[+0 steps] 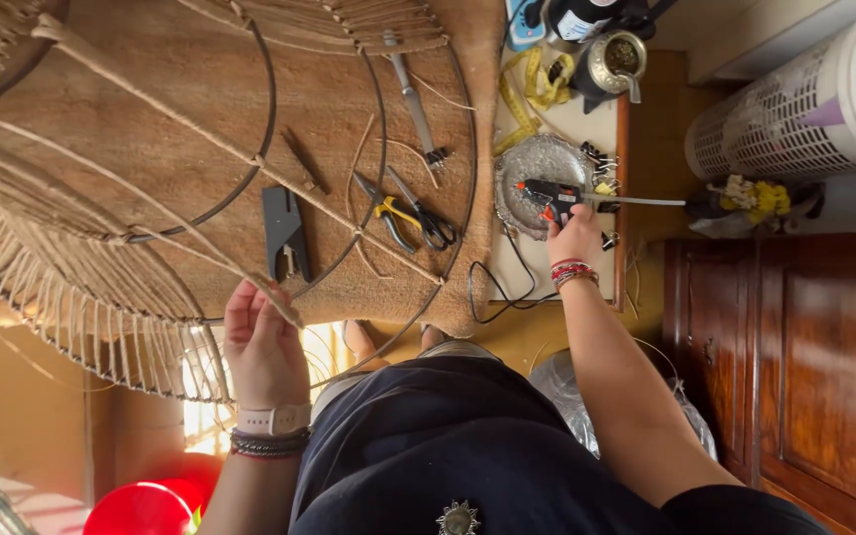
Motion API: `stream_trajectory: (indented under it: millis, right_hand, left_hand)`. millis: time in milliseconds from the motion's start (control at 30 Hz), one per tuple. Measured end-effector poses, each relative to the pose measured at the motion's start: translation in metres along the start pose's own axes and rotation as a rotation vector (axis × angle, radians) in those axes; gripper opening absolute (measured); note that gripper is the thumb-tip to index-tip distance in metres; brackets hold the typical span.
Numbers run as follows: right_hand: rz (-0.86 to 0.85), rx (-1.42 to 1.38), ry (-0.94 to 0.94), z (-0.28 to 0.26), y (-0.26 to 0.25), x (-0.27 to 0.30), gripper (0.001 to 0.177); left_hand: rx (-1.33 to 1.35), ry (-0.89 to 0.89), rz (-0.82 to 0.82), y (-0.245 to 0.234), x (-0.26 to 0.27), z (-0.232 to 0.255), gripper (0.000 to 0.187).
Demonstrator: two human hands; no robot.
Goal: Weaving and securing fiber strands onto a wicker furniture frame using various tools
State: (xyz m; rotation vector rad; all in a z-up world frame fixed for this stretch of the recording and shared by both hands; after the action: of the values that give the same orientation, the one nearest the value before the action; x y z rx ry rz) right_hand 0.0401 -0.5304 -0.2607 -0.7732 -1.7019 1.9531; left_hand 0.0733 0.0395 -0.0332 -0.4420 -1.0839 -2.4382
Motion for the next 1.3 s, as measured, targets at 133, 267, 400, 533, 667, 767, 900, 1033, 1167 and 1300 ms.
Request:
stream_trajectory:
  millis: [133,267,400,533,667,767,900,1033,1167,1300]
  right_hand:
    - [-0.070,0.019,0.029,0.008,0.028,-0.015,0.050]
    - [-0.130,-0.101,-0.011,-0.018,-0.045,-0.004,0.046]
    - [-0.196,-0.026,-0.146,-0.050,-0.103,0.018,0.043]
    - [-0.256,-0.119,-0.254,-0.053,-0.113,0.021,0.046]
    - [-0.575,-0.690,-0.113,-0.086,-0.219,0.050,0.030]
    - [-0.630,-0.971,-0.148,-0.133,-0.316,0.075,0.019]
    - [-0.874,-1.164,-0.398,-0.193,-0.369,0.102,0.047]
    - [-0.904,-1.023,-0.690,-0.242,-0.387,0.118,0.035]
    - [-0.834,-0.877,-0.884,-0.281,-0.398,0.130,0.032]
    - [-0.760,-0.801,-0.891,-0.300,-0.408,0.131,0.036]
  left_hand:
    - [0.018,0.045,-0.017,-0.006,-0.007,-0.005,0.029]
    - [0.020,0.004,-0.022,-0.006,-0.009,-0.007,0.027]
    - [0.046,-0.007,-0.022,-0.011,-0.012,-0.007,0.026]
    - [0.037,-0.019,-0.051,-0.005,-0.012,-0.001,0.026]
    - [0.007,-0.039,-0.069,-0.006,-0.012,-0.001,0.025]
    - [0.008,-0.055,-0.091,0.002,-0.009,0.003,0.024]
    - [0.181,-0.102,-0.157,0.008,-0.005,0.004,0.028]
    - [0.174,-0.142,-0.180,0.012,0.001,0.013,0.028]
    - [0.178,-0.147,-0.247,0.019,0.004,0.019,0.028]
    - [0.174,-0.131,-0.260,0.017,0.006,0.015,0.030]
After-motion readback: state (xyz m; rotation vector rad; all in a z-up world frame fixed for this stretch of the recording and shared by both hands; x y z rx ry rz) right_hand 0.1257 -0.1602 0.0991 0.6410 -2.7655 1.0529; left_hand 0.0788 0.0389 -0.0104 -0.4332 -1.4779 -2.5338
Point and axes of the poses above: each hand's wrist, its own x-axis away from the middle knuckle, its own y-axis out of the palm, z = x × y, the point moved 8 cm from there along -x, towards the middle knuckle, and after that the axes turned 15 degrees about x, right-handed, at the moved point
